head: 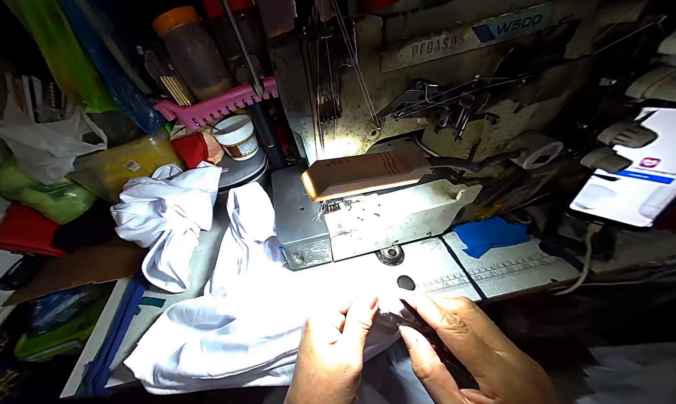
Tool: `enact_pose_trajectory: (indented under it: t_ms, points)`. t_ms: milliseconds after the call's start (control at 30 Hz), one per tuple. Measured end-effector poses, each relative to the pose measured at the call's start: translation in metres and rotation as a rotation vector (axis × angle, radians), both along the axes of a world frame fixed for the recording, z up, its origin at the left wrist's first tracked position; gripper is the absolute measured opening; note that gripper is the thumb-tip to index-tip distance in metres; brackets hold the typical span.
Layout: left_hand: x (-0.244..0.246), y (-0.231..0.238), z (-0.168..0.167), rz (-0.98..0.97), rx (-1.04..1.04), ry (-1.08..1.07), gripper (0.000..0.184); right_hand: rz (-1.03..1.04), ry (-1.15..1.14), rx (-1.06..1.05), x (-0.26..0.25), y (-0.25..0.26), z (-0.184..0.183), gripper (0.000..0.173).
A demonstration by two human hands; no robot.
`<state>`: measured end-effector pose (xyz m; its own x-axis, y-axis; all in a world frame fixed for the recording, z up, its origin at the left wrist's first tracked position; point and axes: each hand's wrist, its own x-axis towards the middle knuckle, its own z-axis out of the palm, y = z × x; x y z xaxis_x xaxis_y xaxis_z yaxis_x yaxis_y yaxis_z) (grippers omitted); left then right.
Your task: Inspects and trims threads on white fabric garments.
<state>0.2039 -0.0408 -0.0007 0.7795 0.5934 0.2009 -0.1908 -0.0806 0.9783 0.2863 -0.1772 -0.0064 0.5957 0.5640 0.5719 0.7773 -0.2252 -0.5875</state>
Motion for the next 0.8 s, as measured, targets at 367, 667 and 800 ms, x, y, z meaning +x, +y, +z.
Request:
enact_pose_trajectory:
  t_ms: [367, 667, 800]
  points:
    - [0.0, -0.001, -0.003, -0.008, 0.051, -0.006, 0.025, -0.048, -0.02, -0.011, -0.003, 0.001, 0.001, 0.025]
    - [0.001, -0.002, -0.004, -0.002, 0.039, -0.008, 0.024, -0.013, -0.002, 0.063, -0.001, 0.004, -0.006, 0.024]
    - [0.001, -0.001, -0.004, -0.01, 0.021, 0.011, 0.025, 0.041, 0.018, 0.123, 0.002, 0.005, -0.013, 0.024]
